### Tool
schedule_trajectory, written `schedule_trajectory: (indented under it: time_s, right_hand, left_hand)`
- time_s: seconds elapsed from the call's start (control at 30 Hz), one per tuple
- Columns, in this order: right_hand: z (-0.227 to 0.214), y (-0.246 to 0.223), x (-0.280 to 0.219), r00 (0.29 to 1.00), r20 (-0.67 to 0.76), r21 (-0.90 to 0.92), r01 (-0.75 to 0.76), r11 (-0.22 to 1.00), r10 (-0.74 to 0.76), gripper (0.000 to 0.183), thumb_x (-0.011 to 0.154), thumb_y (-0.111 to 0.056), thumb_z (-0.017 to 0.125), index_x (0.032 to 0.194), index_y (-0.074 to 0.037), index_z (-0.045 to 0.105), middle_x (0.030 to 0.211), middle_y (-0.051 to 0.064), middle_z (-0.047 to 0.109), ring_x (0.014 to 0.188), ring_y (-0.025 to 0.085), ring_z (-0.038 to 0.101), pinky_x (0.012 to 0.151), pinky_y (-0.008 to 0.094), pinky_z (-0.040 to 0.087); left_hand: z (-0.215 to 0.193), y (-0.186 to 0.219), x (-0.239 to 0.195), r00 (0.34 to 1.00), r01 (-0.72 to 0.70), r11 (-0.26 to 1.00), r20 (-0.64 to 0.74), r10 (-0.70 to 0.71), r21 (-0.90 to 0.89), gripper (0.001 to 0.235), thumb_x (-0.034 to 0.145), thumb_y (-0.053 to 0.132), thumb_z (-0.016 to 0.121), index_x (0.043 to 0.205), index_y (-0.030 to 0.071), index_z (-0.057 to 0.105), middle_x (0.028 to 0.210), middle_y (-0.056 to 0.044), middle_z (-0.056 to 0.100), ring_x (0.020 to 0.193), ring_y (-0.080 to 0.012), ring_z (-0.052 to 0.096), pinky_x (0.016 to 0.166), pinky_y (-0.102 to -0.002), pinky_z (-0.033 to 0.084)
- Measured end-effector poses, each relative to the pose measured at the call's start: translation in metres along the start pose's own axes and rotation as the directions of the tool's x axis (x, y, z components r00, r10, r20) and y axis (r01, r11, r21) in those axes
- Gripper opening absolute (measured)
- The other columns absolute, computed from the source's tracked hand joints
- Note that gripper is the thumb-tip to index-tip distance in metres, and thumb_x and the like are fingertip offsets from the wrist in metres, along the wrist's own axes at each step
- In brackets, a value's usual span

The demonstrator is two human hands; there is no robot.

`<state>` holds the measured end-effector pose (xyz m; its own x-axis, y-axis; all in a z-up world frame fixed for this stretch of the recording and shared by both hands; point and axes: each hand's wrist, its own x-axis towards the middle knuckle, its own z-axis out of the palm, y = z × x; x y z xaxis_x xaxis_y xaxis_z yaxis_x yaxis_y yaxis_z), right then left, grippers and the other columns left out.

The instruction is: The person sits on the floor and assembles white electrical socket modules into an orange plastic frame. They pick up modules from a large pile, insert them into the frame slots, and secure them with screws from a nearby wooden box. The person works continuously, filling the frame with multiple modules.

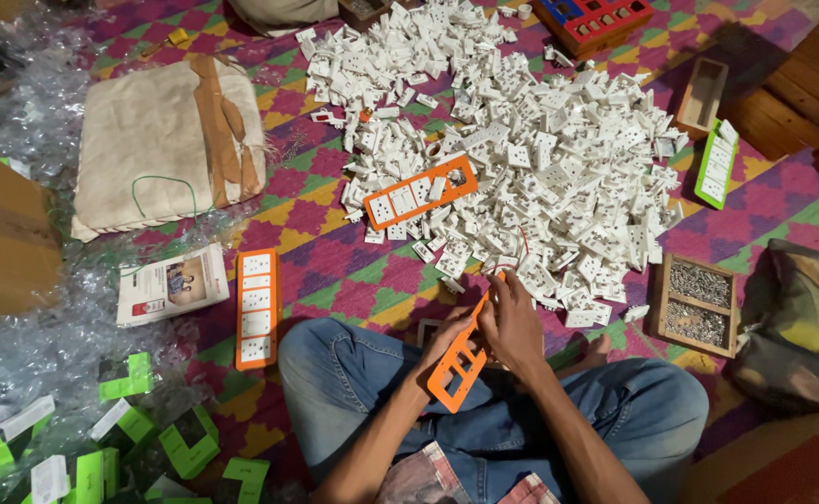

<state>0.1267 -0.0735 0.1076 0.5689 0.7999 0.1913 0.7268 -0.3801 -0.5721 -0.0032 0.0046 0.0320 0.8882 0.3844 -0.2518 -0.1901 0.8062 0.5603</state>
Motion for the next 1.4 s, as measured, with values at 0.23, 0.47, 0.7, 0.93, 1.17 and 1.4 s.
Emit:
schedule_trajectory:
  time_s: [0.23, 0.47, 0.7, 0.93, 1.17, 1.4]
  right_hand:
    - [0.002, -0.005, 0.001, 0.998, -0.067, -0.011, 0.002, 1.0, -0.002, 0.043, 0.098, -0.026, 0.055, 0.136, -0.007, 0.057, 0.146, 0.028, 0.051, 0.127, 0.047, 0.055, 0.1, 0.051, 0.051]
    - [-0.001, 0.001, 0.002, 1.0, 0.002, 0.014, -0.015, 1.0, 0.015, 0.046, 0.097, -0.027, 0.055, 0.138, -0.009, 0.057, 0.149, 0.026, 0.048, 0.128, 0.046, 0.054, 0.099, 0.052, 0.049]
    - [0.001, -0.004, 0.001, 0.998, -0.053, 0.027, -0.036, 0.999, 0.038, 0.044, 0.097, -0.026, 0.054, 0.137, -0.006, 0.057, 0.147, 0.025, 0.05, 0.127, 0.045, 0.055, 0.1, 0.051, 0.049]
    - [0.002, 0.0, 0.002, 0.997, -0.054, 0.088, -0.05, 0.995, 0.055, 0.042, 0.1, -0.029, 0.052, 0.135, -0.006, 0.057, 0.145, 0.025, 0.052, 0.123, 0.045, 0.058, 0.097, 0.05, 0.051]
    - [0.019, 0.033, 0.007, 0.985, 0.037, 0.372, -0.173, 0.912, 0.171, 0.056, 0.103, -0.037, 0.055, 0.149, -0.007, 0.044, 0.142, 0.025, 0.057, 0.126, 0.038, 0.061, 0.097, 0.045, 0.052]
    - [0.033, 0.098, 0.006, 0.93, 0.282, 0.503, -0.352, 0.789, 0.235, 0.05, 0.101, -0.035, 0.058, 0.14, -0.002, 0.056, 0.11, 0.016, 0.076, 0.095, 0.023, 0.072, 0.084, 0.04, 0.057]
  left_hand:
    - [0.002, 0.001, -0.001, 1.0, 0.009, 1.0, -0.016, -0.008, 0.022, 0.038, 0.104, 0.026, 0.057, 0.139, 0.01, 0.053, 0.117, -0.005, 0.064, 0.088, -0.0142, 0.07, 0.07, -0.03, 0.059]
    - [0.006, 0.004, -0.001, 0.999, 0.008, 1.0, -0.033, -0.007, 0.022, 0.04, 0.103, 0.026, 0.055, 0.141, 0.011, 0.052, 0.116, -0.004, 0.066, 0.088, -0.0148, 0.071, 0.07, -0.029, 0.06]
    - [0.007, 0.006, -0.003, 1.0, 0.01, 0.994, -0.024, -0.008, 0.106, 0.041, 0.103, 0.025, 0.055, 0.141, 0.009, 0.052, 0.113, -0.006, 0.065, 0.085, -0.0135, 0.069, 0.065, -0.028, 0.057]
    - [0.01, 0.007, -0.002, 1.0, -0.011, 0.995, -0.016, 0.012, 0.101, 0.044, 0.102, 0.027, 0.056, 0.141, 0.009, 0.051, 0.114, -0.005, 0.065, 0.09, -0.0129, 0.069, 0.07, -0.029, 0.058]
    - [-0.006, -0.008, 0.008, 0.997, -0.069, 0.975, -0.012, 0.074, 0.211, 0.044, 0.101, 0.028, 0.065, 0.137, 0.005, 0.053, 0.109, -0.01, 0.061, 0.089, -0.0171, 0.066, 0.074, -0.036, 0.061]
    - [0.005, -0.004, -0.005, 0.73, -0.478, 0.148, 0.298, 0.616, 0.866, 0.079, 0.075, 0.027, 0.092, 0.139, 0.006, 0.051, 0.138, -0.016, 0.058, 0.128, -0.0297, 0.06, 0.102, -0.042, 0.054]
